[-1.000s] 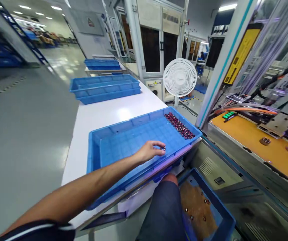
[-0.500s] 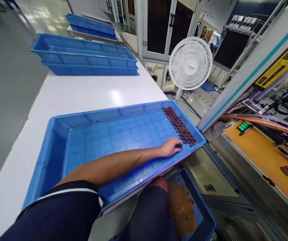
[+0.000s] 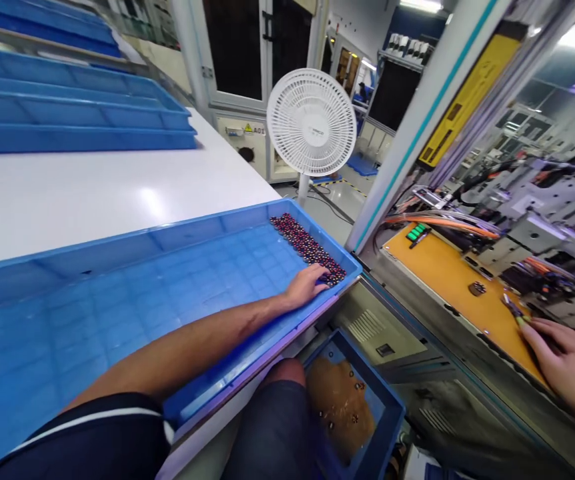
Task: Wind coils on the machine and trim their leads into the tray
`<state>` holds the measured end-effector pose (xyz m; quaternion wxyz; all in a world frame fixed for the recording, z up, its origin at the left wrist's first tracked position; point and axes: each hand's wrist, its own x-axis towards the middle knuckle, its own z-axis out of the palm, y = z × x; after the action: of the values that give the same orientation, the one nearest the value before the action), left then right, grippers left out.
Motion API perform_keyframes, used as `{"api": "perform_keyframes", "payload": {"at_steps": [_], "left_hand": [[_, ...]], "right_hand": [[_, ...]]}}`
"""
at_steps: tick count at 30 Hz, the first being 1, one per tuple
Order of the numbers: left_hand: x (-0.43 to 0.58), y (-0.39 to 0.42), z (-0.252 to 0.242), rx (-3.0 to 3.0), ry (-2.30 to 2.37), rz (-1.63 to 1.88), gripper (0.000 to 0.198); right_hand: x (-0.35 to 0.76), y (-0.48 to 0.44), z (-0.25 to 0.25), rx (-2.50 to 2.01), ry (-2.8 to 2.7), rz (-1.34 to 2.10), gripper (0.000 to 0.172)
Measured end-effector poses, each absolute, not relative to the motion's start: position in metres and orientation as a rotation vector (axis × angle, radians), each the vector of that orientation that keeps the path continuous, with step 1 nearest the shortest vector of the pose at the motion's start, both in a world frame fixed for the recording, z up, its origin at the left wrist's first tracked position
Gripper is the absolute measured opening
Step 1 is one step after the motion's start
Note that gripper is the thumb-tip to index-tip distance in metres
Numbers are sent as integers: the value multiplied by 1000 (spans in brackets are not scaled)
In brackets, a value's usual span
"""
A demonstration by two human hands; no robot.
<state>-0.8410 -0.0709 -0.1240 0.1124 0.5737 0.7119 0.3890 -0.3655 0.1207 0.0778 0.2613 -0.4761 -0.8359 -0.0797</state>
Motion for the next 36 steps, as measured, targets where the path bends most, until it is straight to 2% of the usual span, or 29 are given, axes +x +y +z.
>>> {"api": "perform_keyframes", "payload": {"at_steps": [4,7,13,17,20,27,32,34,36], "left_hand": [[-838,-75,-114,1706,2092,1149,26],[-838,-78,-97,1723,2109,1183,33],[-809,-63,-15,1755,2173,1403,53],[-740,-36,44,1942,1969,1437,43],[-684,-3,70,2016,1858,1354,33],[-616,75,79,1785,1715,1141,33],[-606,78,82,1609,1570,1254,32],[-600,57,86,1564,1492,1344,39],[-593,23,88,1522,1397,1441,57]], "right_hand": [[-378,106,80,-1275,-2273,-128,33],[-381,104,76,-1282,-2254,-141,36],[-382,107,68,-1316,-2249,-160,25],[-383,97,67,-1283,-2220,-180,25],[-384,92,67,-1229,-2162,-187,25],[-376,90,63,-1067,-1912,-217,26],[-371,85,63,-935,-1713,-313,29],[-371,83,67,-887,-1680,-323,29],[-371,81,74,-852,-1668,-303,29]]}}
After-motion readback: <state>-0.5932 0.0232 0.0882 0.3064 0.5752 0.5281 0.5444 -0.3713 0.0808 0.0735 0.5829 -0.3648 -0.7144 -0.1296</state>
